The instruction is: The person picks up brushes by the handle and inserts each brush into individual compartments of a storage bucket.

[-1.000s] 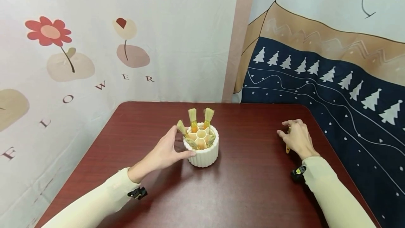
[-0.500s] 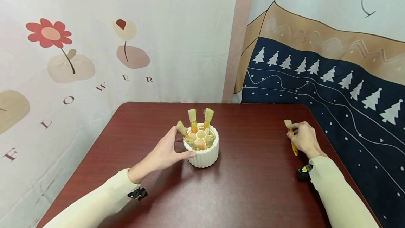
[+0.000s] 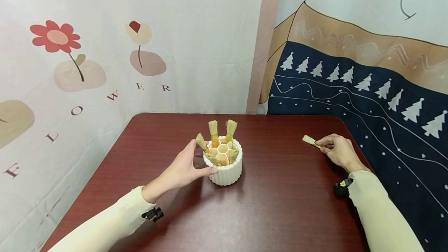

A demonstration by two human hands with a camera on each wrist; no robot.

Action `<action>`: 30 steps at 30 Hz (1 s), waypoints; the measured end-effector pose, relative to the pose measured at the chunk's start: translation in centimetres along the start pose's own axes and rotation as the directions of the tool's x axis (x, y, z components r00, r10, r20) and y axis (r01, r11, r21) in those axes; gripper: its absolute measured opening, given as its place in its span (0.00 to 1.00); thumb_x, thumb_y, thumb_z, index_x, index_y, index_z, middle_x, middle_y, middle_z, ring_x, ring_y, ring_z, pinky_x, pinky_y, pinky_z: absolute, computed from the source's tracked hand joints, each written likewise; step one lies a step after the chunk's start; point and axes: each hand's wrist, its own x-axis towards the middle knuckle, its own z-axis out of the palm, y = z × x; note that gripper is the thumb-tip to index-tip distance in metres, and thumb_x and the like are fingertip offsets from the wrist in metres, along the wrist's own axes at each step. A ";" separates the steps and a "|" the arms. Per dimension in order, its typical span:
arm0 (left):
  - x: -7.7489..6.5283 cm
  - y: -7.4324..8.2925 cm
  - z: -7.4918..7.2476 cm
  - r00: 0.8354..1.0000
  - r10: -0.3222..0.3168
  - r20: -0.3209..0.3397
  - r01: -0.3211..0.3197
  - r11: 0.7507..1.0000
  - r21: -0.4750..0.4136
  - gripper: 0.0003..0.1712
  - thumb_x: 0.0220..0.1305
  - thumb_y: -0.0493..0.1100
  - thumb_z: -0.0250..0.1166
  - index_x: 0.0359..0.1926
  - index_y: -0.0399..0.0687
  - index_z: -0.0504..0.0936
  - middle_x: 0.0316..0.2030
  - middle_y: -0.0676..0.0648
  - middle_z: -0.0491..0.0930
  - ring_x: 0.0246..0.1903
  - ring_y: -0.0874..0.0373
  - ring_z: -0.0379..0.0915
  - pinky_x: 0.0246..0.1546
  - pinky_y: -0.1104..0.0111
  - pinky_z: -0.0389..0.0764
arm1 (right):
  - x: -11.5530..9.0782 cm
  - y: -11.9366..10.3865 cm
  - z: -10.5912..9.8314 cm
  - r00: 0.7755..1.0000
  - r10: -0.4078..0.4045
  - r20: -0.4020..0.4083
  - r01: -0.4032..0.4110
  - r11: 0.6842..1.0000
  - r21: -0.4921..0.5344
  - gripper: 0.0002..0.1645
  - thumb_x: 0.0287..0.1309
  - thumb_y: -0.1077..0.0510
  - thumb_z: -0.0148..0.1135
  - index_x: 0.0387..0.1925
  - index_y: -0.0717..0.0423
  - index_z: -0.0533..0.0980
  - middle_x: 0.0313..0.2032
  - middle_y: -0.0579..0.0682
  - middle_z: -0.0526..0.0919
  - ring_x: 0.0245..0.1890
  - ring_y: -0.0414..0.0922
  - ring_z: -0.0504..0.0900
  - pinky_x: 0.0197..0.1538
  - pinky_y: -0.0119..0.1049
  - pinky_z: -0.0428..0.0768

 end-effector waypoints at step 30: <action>0.1 -0.2 -0.2 1.000 0.010 0.015 -0.010 1.000 -0.019 0.48 0.63 0.57 0.91 0.70 0.43 0.72 0.69 0.38 0.79 0.68 0.39 0.90 0.68 0.45 0.92 | 0.6 -0.9 0.5 0.998 0.054 0.030 -0.051 0.996 -0.070 0.13 0.78 0.59 0.77 0.55 0.65 0.90 0.47 0.65 0.88 0.41 0.53 0.85 0.40 0.35 0.78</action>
